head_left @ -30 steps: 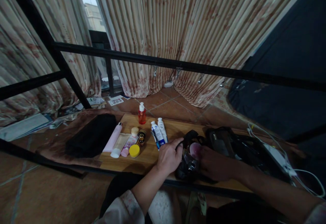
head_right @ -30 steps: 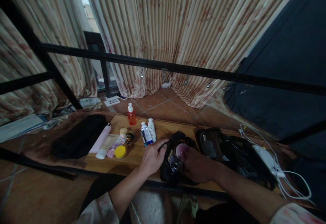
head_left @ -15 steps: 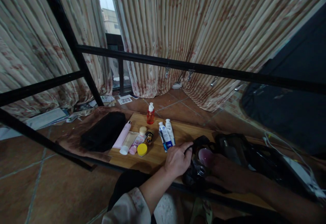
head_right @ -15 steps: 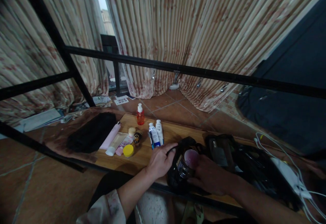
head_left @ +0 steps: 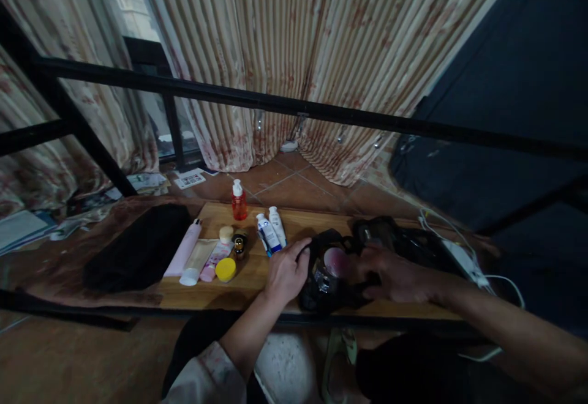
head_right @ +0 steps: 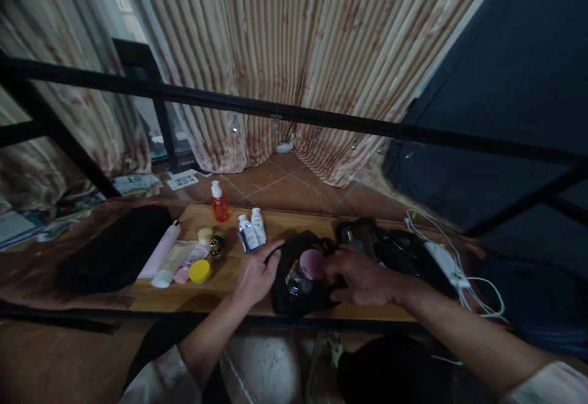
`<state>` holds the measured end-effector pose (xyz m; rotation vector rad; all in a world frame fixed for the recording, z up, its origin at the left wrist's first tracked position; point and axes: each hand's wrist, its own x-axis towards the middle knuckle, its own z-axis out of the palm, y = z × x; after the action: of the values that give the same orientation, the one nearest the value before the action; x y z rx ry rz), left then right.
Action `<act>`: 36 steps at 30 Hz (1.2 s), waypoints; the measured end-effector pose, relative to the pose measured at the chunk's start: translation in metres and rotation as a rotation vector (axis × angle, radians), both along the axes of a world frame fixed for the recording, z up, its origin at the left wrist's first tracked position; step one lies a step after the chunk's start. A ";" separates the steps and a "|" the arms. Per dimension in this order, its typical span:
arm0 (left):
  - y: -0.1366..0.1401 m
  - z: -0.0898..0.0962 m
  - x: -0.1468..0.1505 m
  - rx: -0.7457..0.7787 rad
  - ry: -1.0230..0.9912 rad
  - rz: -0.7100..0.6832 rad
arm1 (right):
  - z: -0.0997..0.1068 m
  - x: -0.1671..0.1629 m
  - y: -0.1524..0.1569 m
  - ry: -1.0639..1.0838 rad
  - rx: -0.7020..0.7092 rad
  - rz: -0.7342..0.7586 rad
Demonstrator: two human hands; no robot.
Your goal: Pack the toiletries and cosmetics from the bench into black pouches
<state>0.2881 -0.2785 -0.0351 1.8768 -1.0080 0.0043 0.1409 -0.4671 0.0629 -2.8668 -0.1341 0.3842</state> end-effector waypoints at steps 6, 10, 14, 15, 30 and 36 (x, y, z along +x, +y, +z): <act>-0.002 0.000 0.001 -0.023 -0.010 0.024 | 0.010 -0.014 0.011 -0.265 -0.293 0.013; -0.002 0.001 -0.005 -0.011 -0.006 0.006 | -0.010 -0.025 0.017 -0.380 -0.460 -0.030; -0.002 0.002 -0.011 0.006 -0.009 -0.036 | -0.023 -0.033 0.016 -0.343 -0.442 -0.079; -0.001 0.003 -0.011 0.006 -0.003 -0.039 | -0.024 -0.034 0.016 -0.326 -0.428 -0.091; 0.002 0.004 -0.008 0.032 0.026 -0.156 | -0.026 -0.038 0.071 -0.320 0.085 -0.331; 0.001 0.002 -0.006 0.056 0.035 -0.208 | -0.046 -0.031 0.085 -0.527 0.124 -0.372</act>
<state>0.2820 -0.2771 -0.0328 1.8072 -1.1852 -0.1799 0.1100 -0.3820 0.0171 -2.7152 0.2705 -0.4352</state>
